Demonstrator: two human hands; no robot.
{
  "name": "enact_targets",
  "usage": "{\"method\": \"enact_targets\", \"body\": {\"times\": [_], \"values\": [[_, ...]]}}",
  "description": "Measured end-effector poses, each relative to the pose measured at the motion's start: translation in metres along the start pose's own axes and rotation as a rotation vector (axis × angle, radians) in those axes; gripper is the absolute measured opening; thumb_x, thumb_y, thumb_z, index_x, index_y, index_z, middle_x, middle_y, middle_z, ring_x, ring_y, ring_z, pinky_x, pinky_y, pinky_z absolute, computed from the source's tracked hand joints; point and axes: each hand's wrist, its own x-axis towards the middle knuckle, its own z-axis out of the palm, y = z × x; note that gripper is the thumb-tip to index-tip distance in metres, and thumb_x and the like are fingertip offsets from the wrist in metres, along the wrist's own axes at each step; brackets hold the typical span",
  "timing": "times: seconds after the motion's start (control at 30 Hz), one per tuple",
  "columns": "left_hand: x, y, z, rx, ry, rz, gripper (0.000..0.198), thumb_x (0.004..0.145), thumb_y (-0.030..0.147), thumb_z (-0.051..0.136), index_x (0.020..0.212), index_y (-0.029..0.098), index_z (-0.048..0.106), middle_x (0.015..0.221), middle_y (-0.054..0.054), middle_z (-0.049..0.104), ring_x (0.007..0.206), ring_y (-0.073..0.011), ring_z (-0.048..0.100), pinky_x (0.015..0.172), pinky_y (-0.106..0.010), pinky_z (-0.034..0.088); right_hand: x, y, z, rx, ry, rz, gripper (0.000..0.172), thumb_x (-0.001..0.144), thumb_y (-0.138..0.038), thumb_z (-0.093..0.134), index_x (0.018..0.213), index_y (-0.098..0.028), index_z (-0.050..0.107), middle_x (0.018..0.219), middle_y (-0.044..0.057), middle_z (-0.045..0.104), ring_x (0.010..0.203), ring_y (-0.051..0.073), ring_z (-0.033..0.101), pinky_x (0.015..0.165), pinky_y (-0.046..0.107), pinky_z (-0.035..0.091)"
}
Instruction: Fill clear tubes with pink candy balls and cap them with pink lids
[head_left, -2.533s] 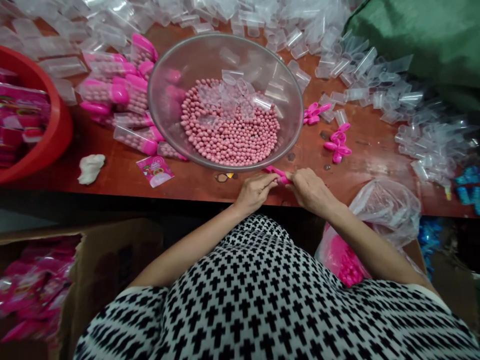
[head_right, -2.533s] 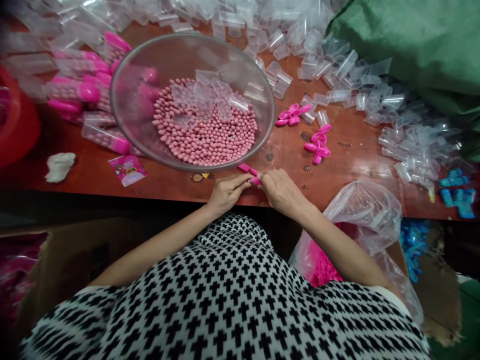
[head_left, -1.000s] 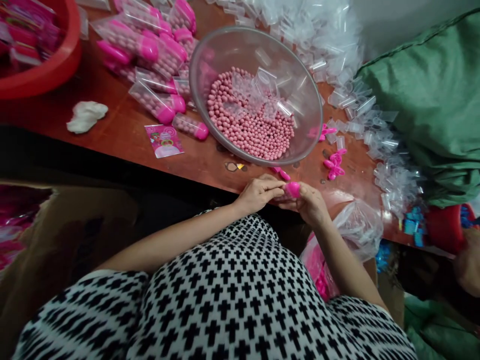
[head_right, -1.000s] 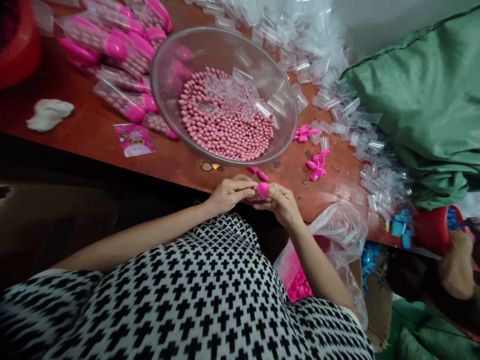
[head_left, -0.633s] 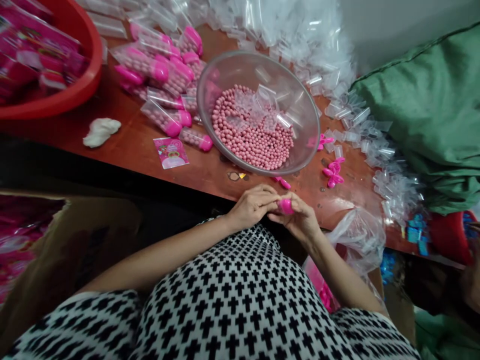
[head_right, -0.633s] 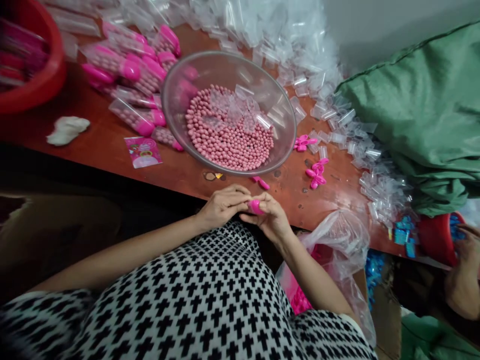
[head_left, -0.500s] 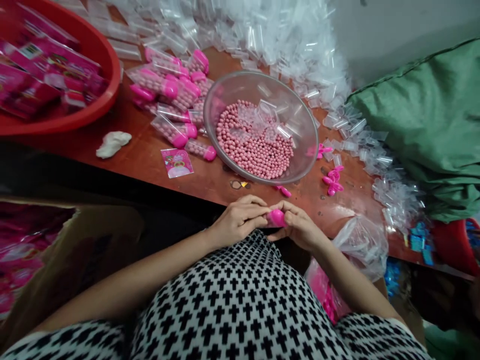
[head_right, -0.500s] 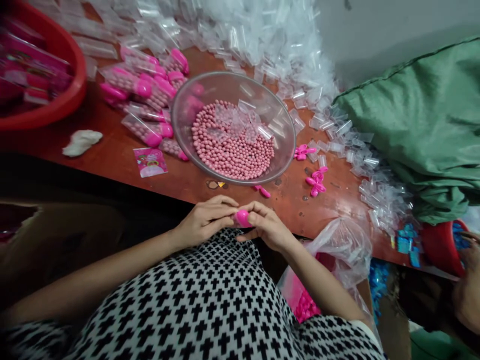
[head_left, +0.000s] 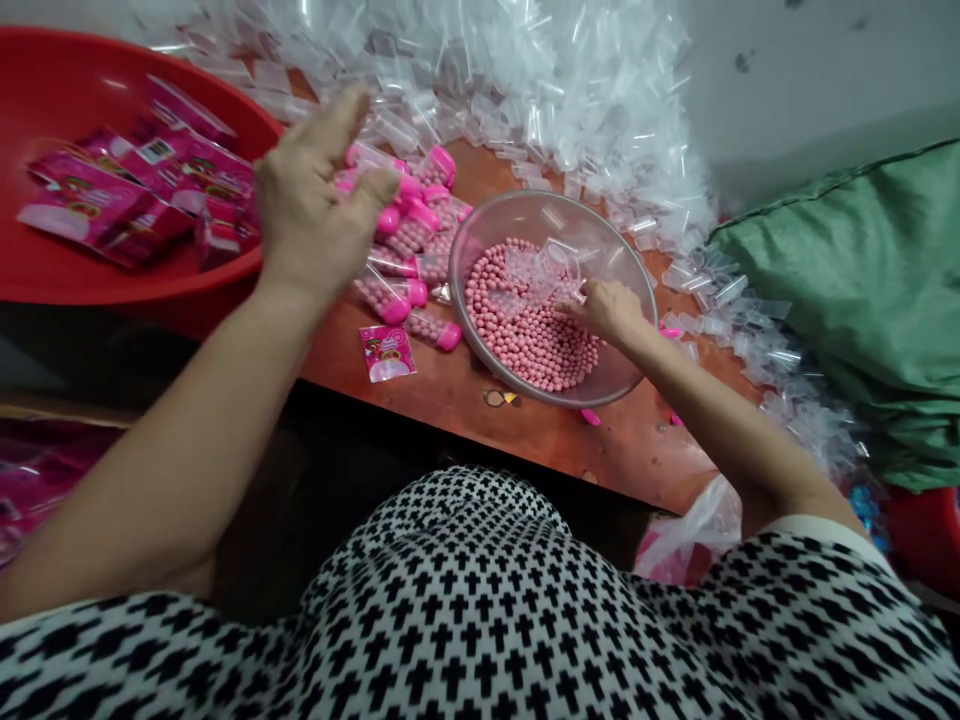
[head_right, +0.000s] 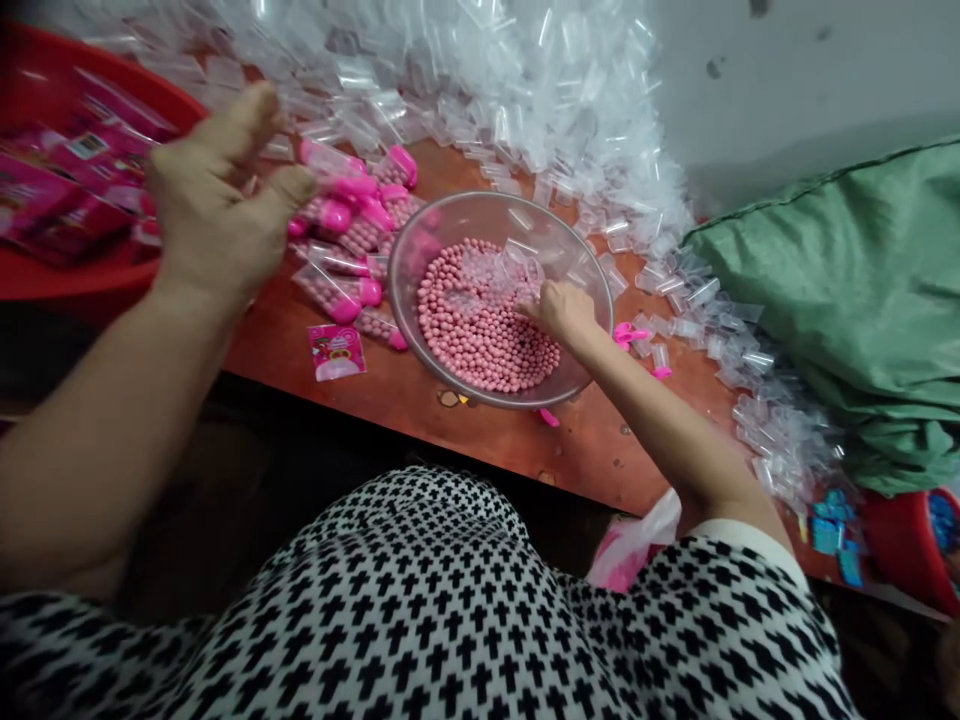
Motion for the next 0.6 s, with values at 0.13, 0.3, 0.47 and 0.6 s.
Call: {"method": "enact_targets", "body": {"times": [0.13, 0.3, 0.47, 0.6], "values": [[-0.043, 0.024, 0.012, -0.122, -0.111, -0.016, 0.051, 0.093, 0.032, 0.074, 0.139, 0.02, 0.057, 0.133, 0.005, 0.069, 0.121, -0.016, 0.067, 0.112, -0.037, 0.053, 0.012, -0.016, 0.002, -0.021, 0.011, 0.007, 0.049, 0.093, -0.045, 0.054, 0.119, -0.006, 0.069, 0.117, 0.027, 0.072, 0.107, 0.039, 0.069, 0.083, 0.042, 0.053], [-0.085, 0.068, 0.01, -0.223, -0.106, -0.037, 0.04, 0.094, 0.044, 0.068, 0.129, 0.023, 0.067, 0.124, -0.001, 0.074, 0.116, -0.02, 0.069, 0.108, -0.038, 0.053, 0.006, 0.0, -0.002, -0.24, -0.008, -0.309, 0.037, 0.095, -0.023, 0.046, 0.122, -0.005, 0.065, 0.116, 0.026, 0.07, 0.103, 0.036, 0.068, 0.078, 0.04, 0.051], [-0.093, 0.085, 0.006, -0.264, -0.122, -0.09, 0.034, 0.094, 0.04, 0.067, 0.124, 0.024, 0.071, 0.118, -0.003, 0.076, 0.112, -0.0207, 0.071, 0.107, -0.038, 0.054, -0.01, -0.008, 0.005, -0.32, -0.062, -0.767, 0.035, 0.097, -0.009, 0.035, 0.115, -0.004, 0.065, 0.11, 0.024, 0.069, 0.097, 0.03, 0.066, 0.076, 0.037, 0.045], [-0.091, 0.093, 0.005, -0.232, -0.125, -0.094, 0.031, 0.093, 0.036, 0.067, 0.121, 0.023, 0.072, 0.117, -0.003, 0.077, 0.109, -0.0204, 0.072, 0.106, -0.038, 0.054, -0.011, -0.037, 0.016, 0.037, -0.1, -0.935, 0.026, 0.089, -0.014, 0.055, 0.112, -0.008, 0.064, 0.104, 0.016, 0.069, 0.086, 0.022, 0.063, 0.075, 0.032, 0.043]]}}
